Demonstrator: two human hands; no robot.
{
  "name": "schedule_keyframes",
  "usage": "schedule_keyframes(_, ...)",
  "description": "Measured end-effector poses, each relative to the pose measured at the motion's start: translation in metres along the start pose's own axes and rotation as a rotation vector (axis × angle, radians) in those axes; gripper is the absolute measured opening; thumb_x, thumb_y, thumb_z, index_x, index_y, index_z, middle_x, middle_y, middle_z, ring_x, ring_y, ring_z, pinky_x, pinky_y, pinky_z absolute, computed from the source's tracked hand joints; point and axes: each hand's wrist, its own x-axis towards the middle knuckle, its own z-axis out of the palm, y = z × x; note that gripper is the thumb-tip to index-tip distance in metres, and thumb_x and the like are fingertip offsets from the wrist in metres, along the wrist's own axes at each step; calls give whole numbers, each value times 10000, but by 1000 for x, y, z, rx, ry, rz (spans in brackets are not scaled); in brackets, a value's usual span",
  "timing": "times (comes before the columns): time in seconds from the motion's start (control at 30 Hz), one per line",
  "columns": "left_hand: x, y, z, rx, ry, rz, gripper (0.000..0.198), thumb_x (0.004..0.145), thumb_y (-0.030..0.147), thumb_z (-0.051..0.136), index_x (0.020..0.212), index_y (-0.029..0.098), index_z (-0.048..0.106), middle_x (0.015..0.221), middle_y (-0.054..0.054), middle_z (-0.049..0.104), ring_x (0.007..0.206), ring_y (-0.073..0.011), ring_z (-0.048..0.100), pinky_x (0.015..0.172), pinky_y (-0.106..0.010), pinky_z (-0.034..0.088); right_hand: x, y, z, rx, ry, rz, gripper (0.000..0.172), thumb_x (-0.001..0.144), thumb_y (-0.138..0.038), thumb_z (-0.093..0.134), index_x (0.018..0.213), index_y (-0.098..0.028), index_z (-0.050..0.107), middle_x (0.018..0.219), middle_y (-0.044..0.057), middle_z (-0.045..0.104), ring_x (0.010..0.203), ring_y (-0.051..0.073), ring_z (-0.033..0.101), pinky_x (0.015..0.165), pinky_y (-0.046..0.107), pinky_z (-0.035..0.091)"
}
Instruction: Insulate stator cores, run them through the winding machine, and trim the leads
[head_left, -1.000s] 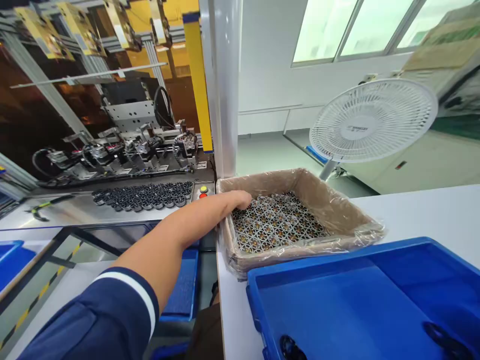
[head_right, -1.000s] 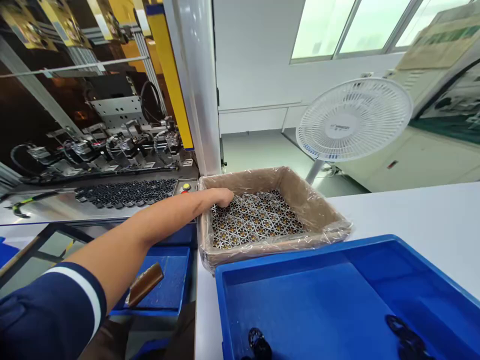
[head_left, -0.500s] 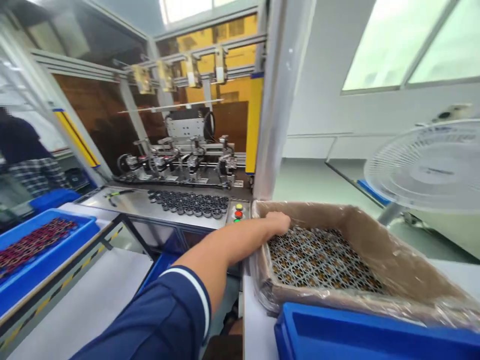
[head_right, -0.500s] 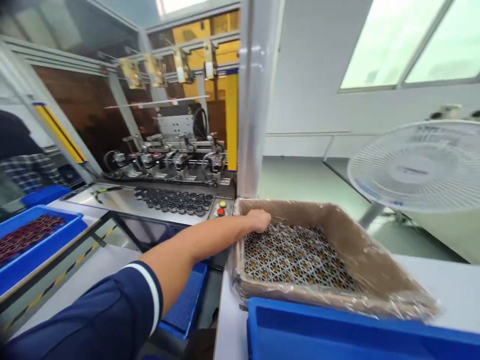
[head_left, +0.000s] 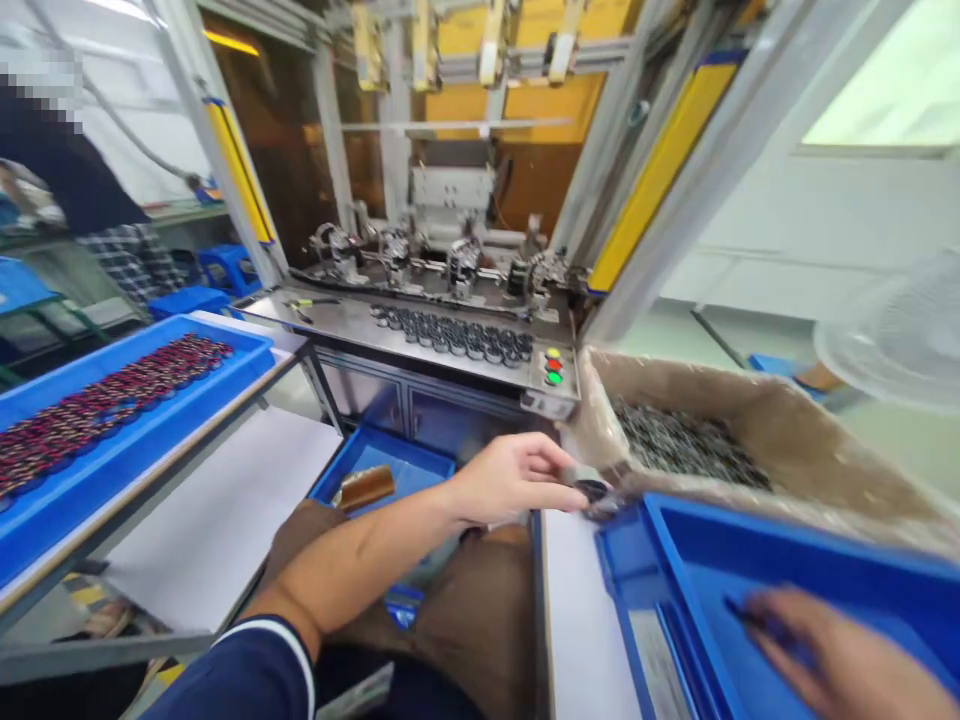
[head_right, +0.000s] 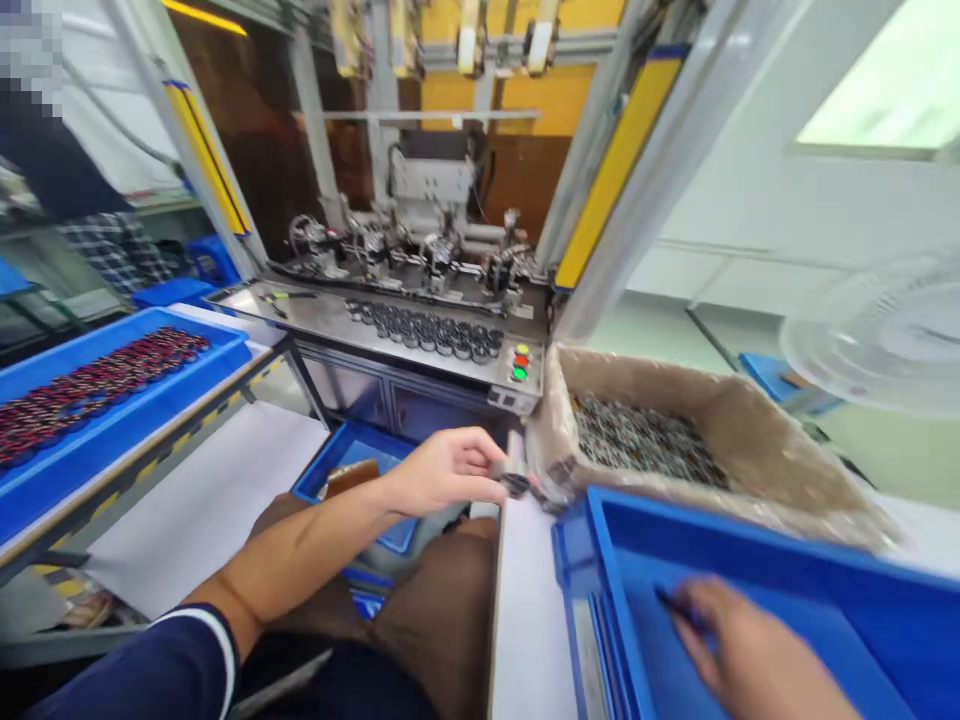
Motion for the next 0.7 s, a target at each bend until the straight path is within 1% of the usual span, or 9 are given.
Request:
schedule_keyframes(0.03, -19, -3, -3, -52, 18, 35, 473, 590, 256, 910, 966, 114, 662, 907, -80, 726, 807, -146, 684, 790, -293, 546, 13, -6, -15, -22, 38, -40, 131, 867, -231, 595, 768, -272, 670, 731, 91, 716, 611, 251, 698, 550, 363, 552)
schedule_keyframes(0.07, -34, -4, -4, -70, 30, 67, 570, 530, 247, 938, 1023, 130, 677, 952, -75, 717, 802, -131, 662, 771, -269, 533, 27, -16, -28, -27, 103, -117, 116, 864, -305, 609, 772, -259, 662, 714, 80, 710, 570, 235, 679, 506, 343, 531)
schedule_keyframes(0.13, -52, -5, -3, -67, 45, 131, 641, 480, 226, 956, 1068, 159, 710, 989, -54, 683, 768, -97, 611, 722, -230, 509, 52, -47, -48, 21, 226, -233, 203, 896, -367, 593, 752, -233, 643, 867, 90, 732, 614, 195, 688, 536, 303, 545)
schedule_keyframes(0.17, -57, -6, 0, -62, 49, 160, 618, 478, 226, 957, 1050, 166, 731, 986, -46, 663, 756, -88, 591, 703, -220, 503, 60, -67, -52, 29, 276, -259, 195, 908, -352, 595, 766, -226, 638, 920, 89, 728, 706, 204, 708, 603, 310, 569)
schedule_keyframes(0.23, -62, -6, 5, -68, 54, 205, 522, 490, 249, 954, 971, 167, 766, 982, -45, 636, 780, -95, 583, 708, -220, 509, 62, -111, -48, 59, 350, -281, 125, 923, -288, 601, 821, -218, 618, 970, 84, 708, 862, 224, 710, 760, 361, 591)
schedule_keyframes(0.3, -64, -8, 10, -90, 44, 221, 482, 507, 278, 950, 943, 170, 777, 1027, -67, 647, 832, -119, 604, 747, -240, 529, 49, -145, -34, 116, 391, -329, 36, 923, -194, 602, 892, -213, 600, 990, 89, 696, 892, 206, 701, 780, 347, 596)
schedule_keyframes(0.33, -65, -10, 12, -105, 31, 210, 473, 526, 293, 943, 951, 171, 777, 1054, -80, 661, 852, -131, 619, 771, -256, 540, 39, -155, -26, 139, 398, -348, 53, 923, -161, 600, 950, -207, 595, 997, 95, 694, 897, 199, 700, 781, 334, 599)
schedule_keyframes(0.47, -64, -17, 20, -191, -22, 80, 557, 569, 316, 927, 1073, 166, 742, 1061, -100, 720, 848, -160, 672, 819, -311, 568, 10, -166, -7, 190, 399, -365, 238, 929, -145, 613, 1160, -169, 561, 1009, 119, 690, 944, 207, 692, 812, 330, 600)
schedule_keyframes(0.7, -49, -29, 33, -207, -54, -104, 589, 484, 275, 961, 1011, 122, 747, 812, -43, 723, 784, -159, 691, 795, -280, 566, 12, -154, -9, 255, 437, -323, 253, 920, -114, 608, 1156, -202, 591, 991, 93, 658, 932, 204, 673, 770, 327, 594)
